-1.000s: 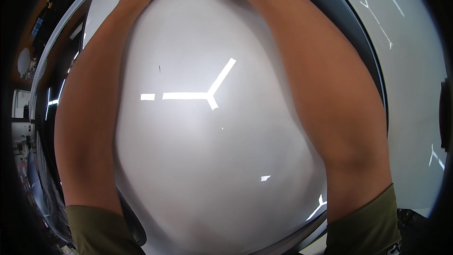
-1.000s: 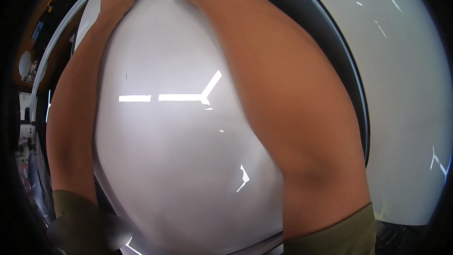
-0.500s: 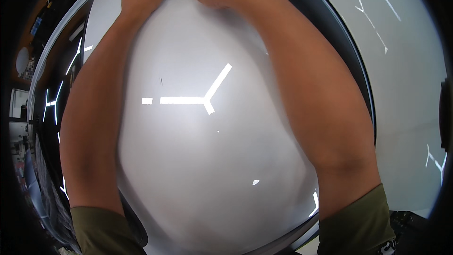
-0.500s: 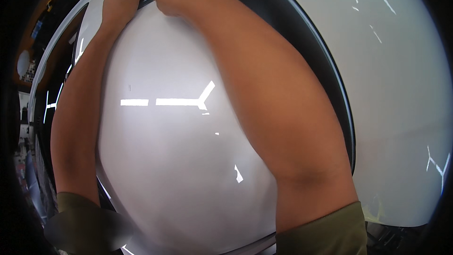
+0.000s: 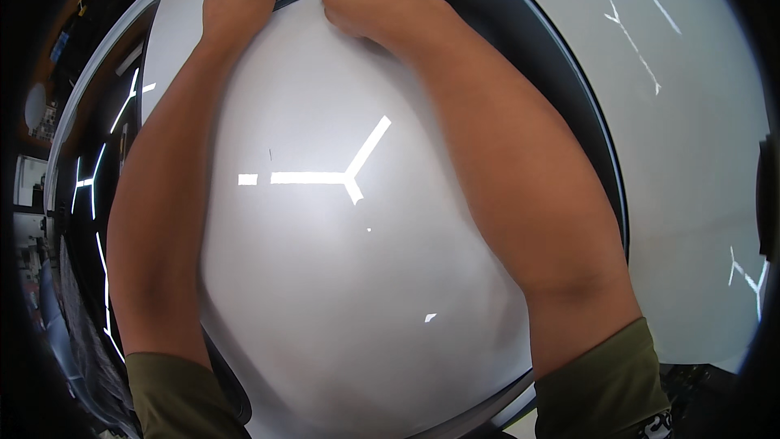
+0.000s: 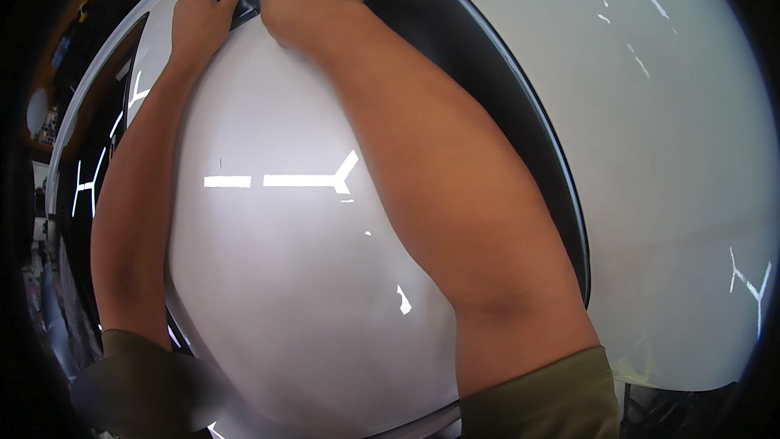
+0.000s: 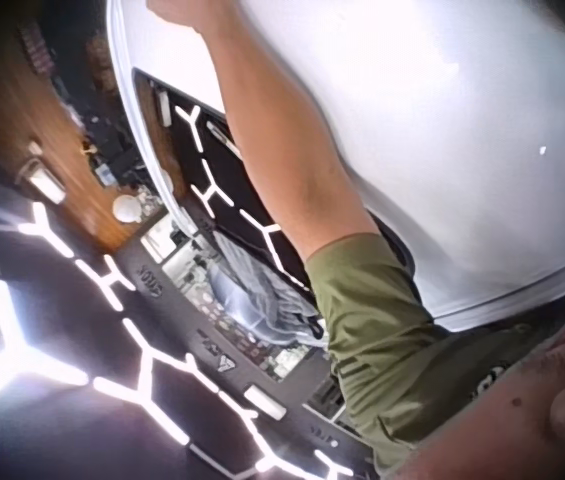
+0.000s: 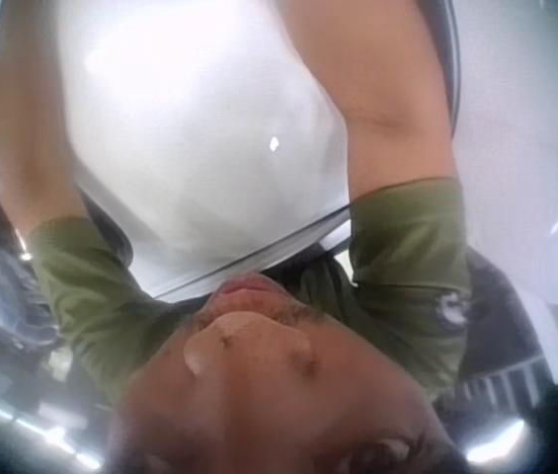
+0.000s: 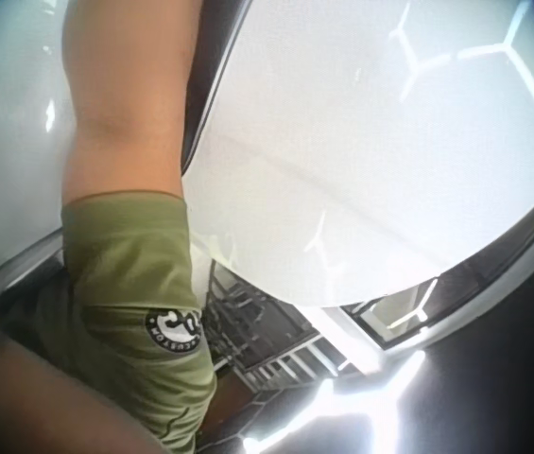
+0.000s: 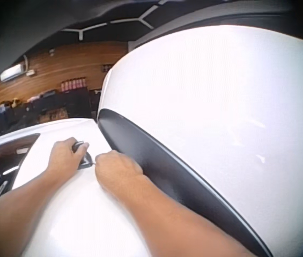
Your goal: The person applies a protective film to the roof of a white car using a squeegee and a knife to trim the edges. They then wipe the surface with a cloth and move to the front hood to continue trimming and smoothing the film.
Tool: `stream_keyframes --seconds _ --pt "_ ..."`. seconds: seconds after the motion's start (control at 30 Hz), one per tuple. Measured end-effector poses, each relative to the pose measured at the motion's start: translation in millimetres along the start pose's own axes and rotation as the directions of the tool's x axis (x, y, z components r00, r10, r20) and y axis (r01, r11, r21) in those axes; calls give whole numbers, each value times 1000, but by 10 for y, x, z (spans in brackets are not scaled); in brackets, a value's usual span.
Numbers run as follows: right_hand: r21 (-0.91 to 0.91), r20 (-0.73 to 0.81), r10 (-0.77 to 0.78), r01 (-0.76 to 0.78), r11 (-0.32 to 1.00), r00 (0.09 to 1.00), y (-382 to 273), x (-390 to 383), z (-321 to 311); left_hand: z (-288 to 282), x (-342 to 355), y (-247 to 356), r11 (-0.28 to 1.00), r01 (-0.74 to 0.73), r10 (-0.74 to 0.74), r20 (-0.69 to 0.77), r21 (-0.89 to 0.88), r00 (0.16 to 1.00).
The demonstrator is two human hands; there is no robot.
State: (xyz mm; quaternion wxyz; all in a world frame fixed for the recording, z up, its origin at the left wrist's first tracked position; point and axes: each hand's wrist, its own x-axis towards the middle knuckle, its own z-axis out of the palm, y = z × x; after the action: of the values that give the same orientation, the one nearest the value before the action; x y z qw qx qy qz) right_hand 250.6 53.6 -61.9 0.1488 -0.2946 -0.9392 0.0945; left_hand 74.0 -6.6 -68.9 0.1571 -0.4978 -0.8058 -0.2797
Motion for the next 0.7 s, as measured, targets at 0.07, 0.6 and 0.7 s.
stream_keyframes --seconds 0.07,0.6,0.7 --pt "28 6 -6 6 1000 1000 -23 -10 -7 -50 -19 20 999 32 -32 18 -13 999" --pt "-18 139 6 -3 1000 990 -42 -5 -356 -248 15 224 999 43 -43 1 7 999" --pt "43 82 -13 9 999 997 -67 -14 -106 -50 -36 -4 1000 1 -2 -73 -15 997"
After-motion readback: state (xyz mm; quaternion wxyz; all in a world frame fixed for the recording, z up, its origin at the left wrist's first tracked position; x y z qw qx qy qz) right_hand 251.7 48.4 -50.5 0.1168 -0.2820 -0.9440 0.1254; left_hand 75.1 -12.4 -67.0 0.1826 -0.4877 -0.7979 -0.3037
